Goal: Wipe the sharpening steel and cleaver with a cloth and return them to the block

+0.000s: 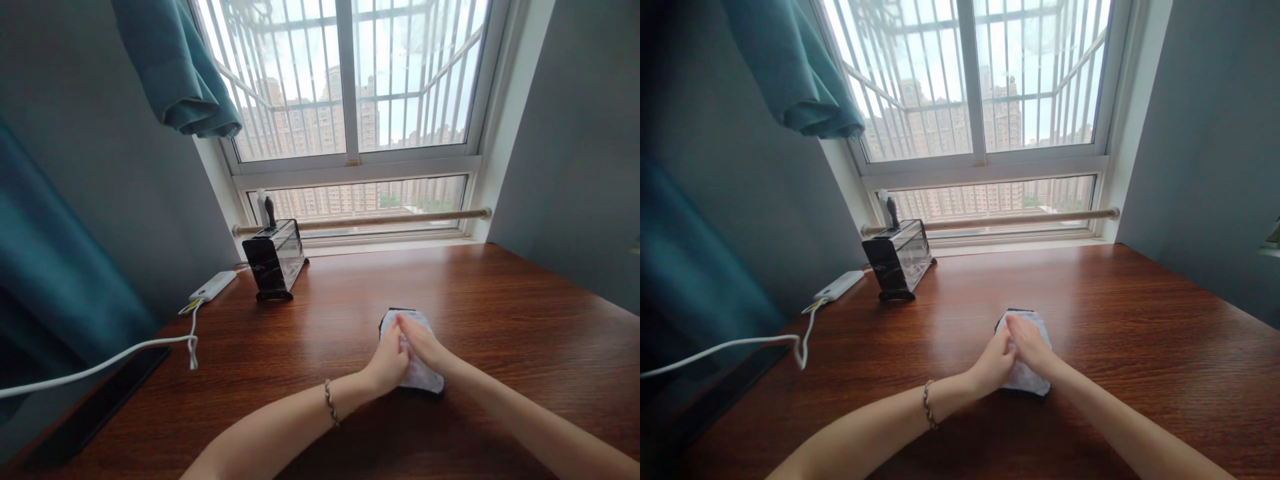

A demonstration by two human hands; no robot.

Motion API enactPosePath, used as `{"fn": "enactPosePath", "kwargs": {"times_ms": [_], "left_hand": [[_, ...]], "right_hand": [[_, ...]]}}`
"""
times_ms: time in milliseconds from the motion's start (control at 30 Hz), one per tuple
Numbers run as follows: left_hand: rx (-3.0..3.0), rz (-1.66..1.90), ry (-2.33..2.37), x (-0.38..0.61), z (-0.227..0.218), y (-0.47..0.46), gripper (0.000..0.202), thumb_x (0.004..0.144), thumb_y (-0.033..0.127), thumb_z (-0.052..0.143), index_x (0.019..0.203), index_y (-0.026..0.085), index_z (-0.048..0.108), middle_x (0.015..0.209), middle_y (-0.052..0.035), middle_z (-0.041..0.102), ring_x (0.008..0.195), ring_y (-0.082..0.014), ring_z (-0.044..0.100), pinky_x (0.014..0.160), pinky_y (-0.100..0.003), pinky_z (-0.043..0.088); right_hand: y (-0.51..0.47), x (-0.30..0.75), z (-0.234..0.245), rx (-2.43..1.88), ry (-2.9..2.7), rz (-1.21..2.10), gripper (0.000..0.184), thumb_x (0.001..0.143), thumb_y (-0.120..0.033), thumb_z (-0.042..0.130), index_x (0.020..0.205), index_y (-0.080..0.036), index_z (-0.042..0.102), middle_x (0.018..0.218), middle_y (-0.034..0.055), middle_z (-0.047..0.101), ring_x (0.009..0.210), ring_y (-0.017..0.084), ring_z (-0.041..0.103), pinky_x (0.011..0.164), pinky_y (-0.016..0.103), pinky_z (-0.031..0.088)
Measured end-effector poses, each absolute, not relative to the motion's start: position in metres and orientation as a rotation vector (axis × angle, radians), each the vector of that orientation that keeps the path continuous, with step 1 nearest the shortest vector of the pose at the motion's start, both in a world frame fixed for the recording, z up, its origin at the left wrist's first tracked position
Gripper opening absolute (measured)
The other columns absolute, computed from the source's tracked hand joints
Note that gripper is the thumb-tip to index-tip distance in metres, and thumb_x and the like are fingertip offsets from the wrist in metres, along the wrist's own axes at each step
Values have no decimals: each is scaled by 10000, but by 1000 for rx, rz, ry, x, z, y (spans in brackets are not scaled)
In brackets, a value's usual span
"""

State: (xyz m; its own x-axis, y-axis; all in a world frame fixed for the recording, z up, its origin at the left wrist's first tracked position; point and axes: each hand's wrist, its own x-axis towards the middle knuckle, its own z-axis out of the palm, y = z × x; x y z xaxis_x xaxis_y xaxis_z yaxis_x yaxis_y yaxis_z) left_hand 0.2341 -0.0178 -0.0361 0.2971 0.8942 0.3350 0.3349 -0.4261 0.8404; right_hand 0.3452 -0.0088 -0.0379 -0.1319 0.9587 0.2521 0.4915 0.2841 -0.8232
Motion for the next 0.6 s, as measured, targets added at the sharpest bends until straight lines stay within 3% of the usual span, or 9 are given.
{"fn": "enactPosePath", "kwargs": {"times_ms": [100, 200, 267, 333, 400, 500, 600], "left_hand": [[1885, 1293, 1171, 188, -14, 21, 381, 710, 117, 442, 1075, 133, 549, 1169, -140, 548, 1118, -244, 490, 986, -417, 373], [1828, 1657, 1346, 117, 16, 65, 521, 795, 163, 411, 1301, 148, 290, 1435, -121, 231, 1334, -222, 172, 1103, -433, 127], [1754, 2026, 1704, 67, 31, 91, 592, 784, 215, 491, 1317, 100, 260, 1449, -147, 184, 1343, -236, 136, 1109, -397, 104], [1476, 2158, 1976, 26, 38, 109, 631, 783, 244, 512, 1308, 30, 235, 1444, -205, 152, 1347, -268, 97, 1105, -415, 71], [1341, 2151, 2030, -2, 36, 119, 520, 824, 242, 444, 1253, -10, 296, 1362, -262, 294, 1315, -314, 199, 1077, -480, 128], [1306, 2095, 2028, -19, 26, 122, 339, 873, 264, 354, 1123, 56, 450, 1150, -203, 531, 1176, -296, 432, 993, -445, 320], [1295, 2071, 2050, -17, 16, 119, 322, 888, 291, 321, 1059, 81, 496, 1066, -181, 574, 1106, -288, 491, 947, -426, 370]], "right_hand": [[-5, 378, -45, -1343, -1718, 760, 750, 738, -756, 242, 962, -178, 664, 1087, 130, 631, 1115, 303, 515, 1051, 486, 264], [-12, 402, -47, -1386, -1681, 768, 717, 704, -770, 313, 933, -197, 679, 1153, 123, 600, 1189, 331, 440, 1067, 525, 192], [-17, 410, -43, -1403, -1668, 804, 682, 711, -752, 339, 890, -195, 690, 1129, 128, 613, 1156, 342, 470, 1052, 527, 226], [-20, 413, -36, -1423, -1629, 831, 636, 731, -720, 363, 863, -194, 695, 1070, 126, 641, 1100, 341, 517, 1036, 512, 260], [-18, 410, -25, -1427, -1589, 831, 599, 752, -688, 379, 867, -193, 695, 1032, 121, 657, 1071, 337, 538, 1024, 505, 276], [-3, 393, -11, -1324, -1563, 811, 541, 767, -642, 419, 900, -192, 689, 1025, 112, 661, 1065, 324, 543, 1007, 506, 289], [28, 358, -4, -1212, -1527, 817, 528, 775, -622, 429, 930, -178, 669, 1043, 104, 655, 1064, 292, 548, 983, 483, 332]]}}
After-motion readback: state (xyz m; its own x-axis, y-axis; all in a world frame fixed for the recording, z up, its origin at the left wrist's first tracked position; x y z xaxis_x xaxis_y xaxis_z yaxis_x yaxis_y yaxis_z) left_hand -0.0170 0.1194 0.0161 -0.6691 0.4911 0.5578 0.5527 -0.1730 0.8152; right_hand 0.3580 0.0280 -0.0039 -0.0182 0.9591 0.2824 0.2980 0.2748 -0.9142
